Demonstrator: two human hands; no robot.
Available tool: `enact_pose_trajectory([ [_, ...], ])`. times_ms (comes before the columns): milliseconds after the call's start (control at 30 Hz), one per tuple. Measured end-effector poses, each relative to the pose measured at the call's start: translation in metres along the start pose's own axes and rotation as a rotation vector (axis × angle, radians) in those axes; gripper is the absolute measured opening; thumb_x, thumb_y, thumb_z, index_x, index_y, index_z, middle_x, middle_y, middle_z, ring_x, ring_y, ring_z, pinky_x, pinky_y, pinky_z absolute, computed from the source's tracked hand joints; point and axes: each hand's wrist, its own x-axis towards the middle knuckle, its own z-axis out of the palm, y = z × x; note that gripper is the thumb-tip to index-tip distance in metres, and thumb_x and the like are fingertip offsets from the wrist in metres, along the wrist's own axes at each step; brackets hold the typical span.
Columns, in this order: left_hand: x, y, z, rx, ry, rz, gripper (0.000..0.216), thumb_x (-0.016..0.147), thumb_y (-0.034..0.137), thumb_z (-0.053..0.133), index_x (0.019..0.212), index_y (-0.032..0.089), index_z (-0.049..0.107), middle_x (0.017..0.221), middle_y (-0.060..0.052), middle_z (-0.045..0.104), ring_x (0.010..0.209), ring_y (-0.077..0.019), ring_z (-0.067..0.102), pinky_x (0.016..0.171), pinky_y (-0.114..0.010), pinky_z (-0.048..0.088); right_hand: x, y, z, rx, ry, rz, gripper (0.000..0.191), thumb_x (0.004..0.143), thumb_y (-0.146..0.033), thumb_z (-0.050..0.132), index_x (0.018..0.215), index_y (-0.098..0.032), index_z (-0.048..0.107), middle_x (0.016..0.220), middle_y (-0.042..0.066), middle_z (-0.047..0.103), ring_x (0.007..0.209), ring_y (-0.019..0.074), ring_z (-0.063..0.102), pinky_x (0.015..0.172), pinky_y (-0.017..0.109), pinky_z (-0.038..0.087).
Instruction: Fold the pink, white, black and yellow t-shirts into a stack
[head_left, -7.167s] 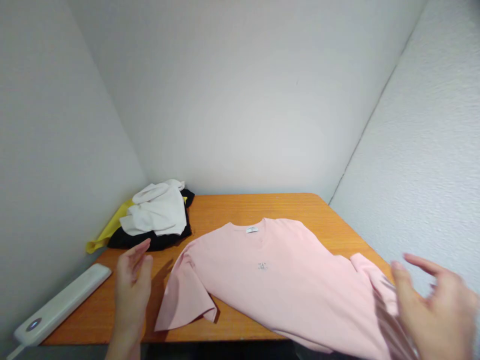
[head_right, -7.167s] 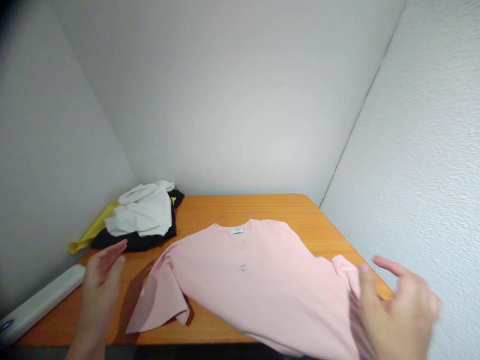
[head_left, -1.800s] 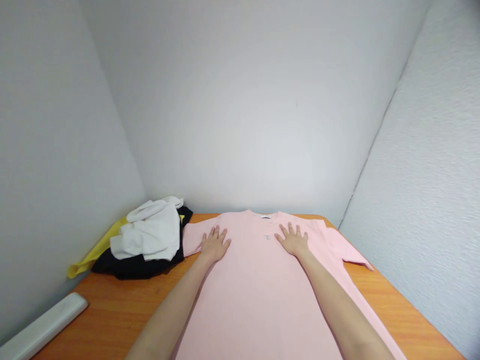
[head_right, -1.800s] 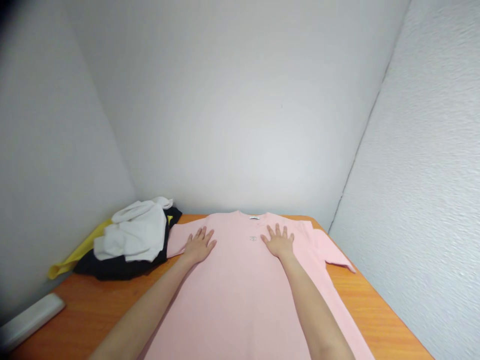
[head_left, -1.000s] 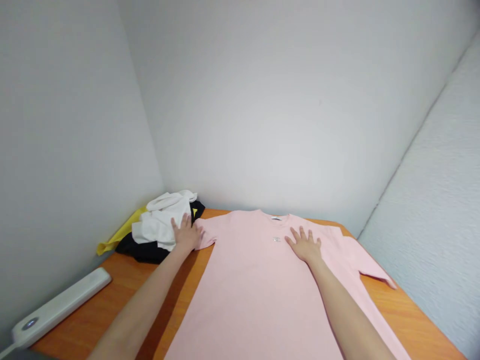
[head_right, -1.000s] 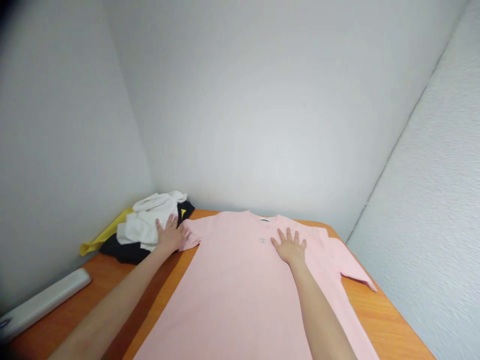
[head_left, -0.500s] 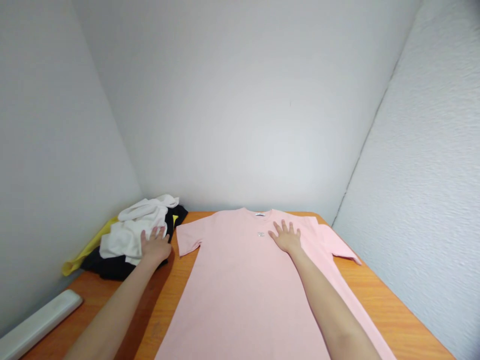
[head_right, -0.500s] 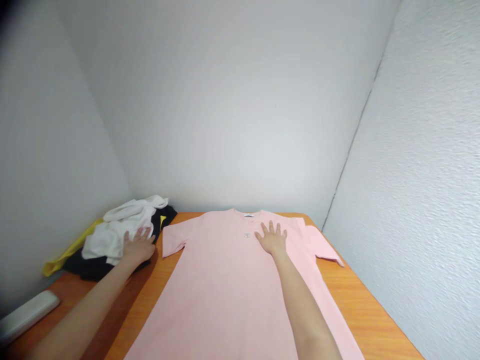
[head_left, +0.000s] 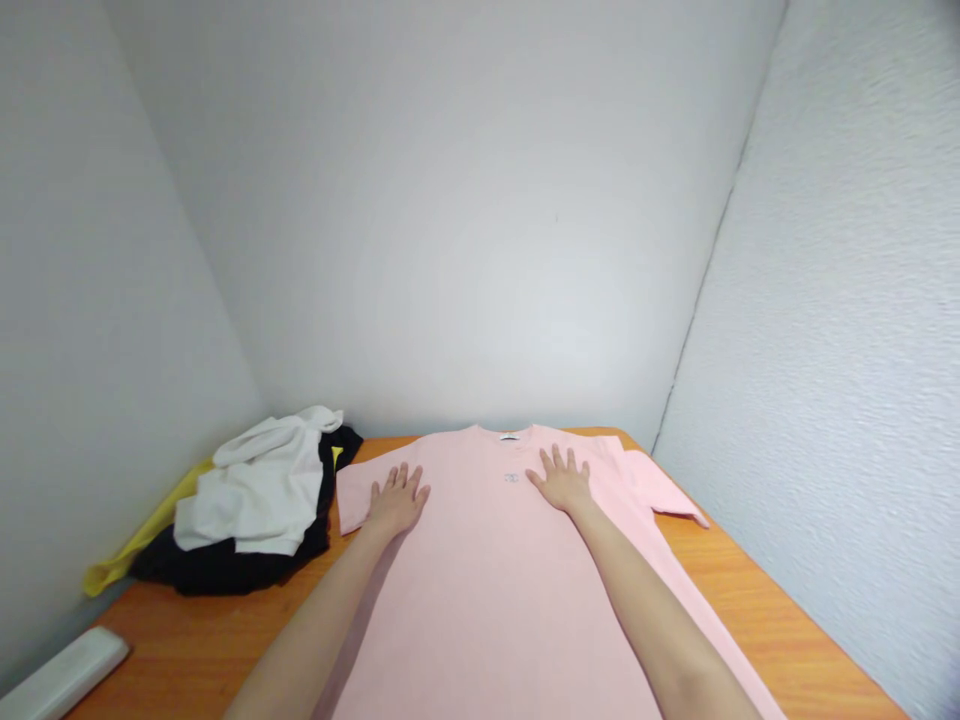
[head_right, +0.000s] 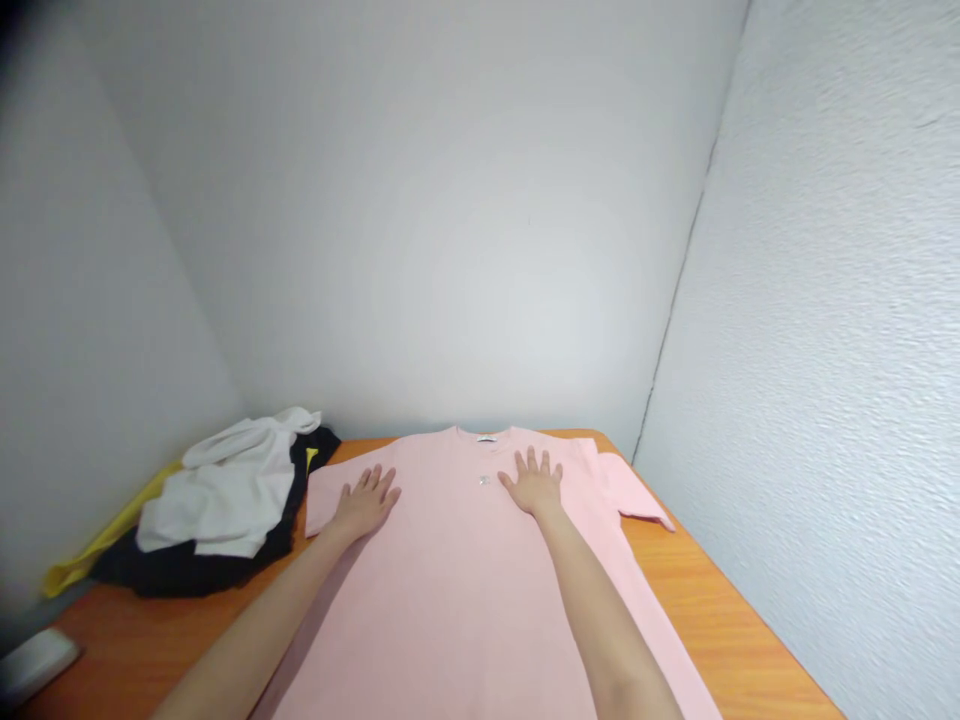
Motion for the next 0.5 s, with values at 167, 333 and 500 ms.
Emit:
enact_pose_trajectory([
  [167, -0.013, -0.015, -0.005, 0.003, -0.024, -0.06, 0.064, 0.094, 0.058, 0.017, 0.151, 0.029, 0.022, 0.159, -0.009, 0.012, 0.146, -0.0326, 0.012, 0.11, -0.063, 0.017, 0.002, -0.015, 0.001, 0.011, -0.034, -0.032, 0.085, 0.085, -0.077, 0.013, 0.154, -0.027, 0.014, 0.16, 0.005, 0.0, 0.143, 0.0381, -0.005, 0.108, 0.065, 0.002],
  [333, -0.019, -0.02, -0.013, 0.003, -0.067, -0.1, 0.063, 0.096, 0.052, 0.019, 0.152, 0.025, 0.022, 0.159, -0.012, 0.012, 0.146, -0.0346, 0.012, 0.11, -0.063, 0.017, -0.001, -0.03, -0.006, 0.029, -0.019, -0.068, 0.08, 0.088, -0.074, 0.017, 0.153, -0.026, 0.017, 0.16, 0.007, 0.005, 0.144, 0.0363, -0.003, 0.109, 0.063, 0.001],
  [500, -0.044, 0.008, -0.052, -0.019, -0.089, -0.006, 0.067, 0.095, 0.054, 0.022, 0.152, 0.018, 0.021, 0.158, -0.016, 0.016, 0.145, -0.0342, 0.014, 0.111, -0.062, 0.016, -0.016, -0.031, -0.025, 0.11, 0.088, -0.125, 0.067, 0.097, -0.057, 0.021, 0.152, -0.02, 0.02, 0.159, 0.008, 0.009, 0.145, 0.0269, 0.006, 0.114, 0.051, 0.006],
])
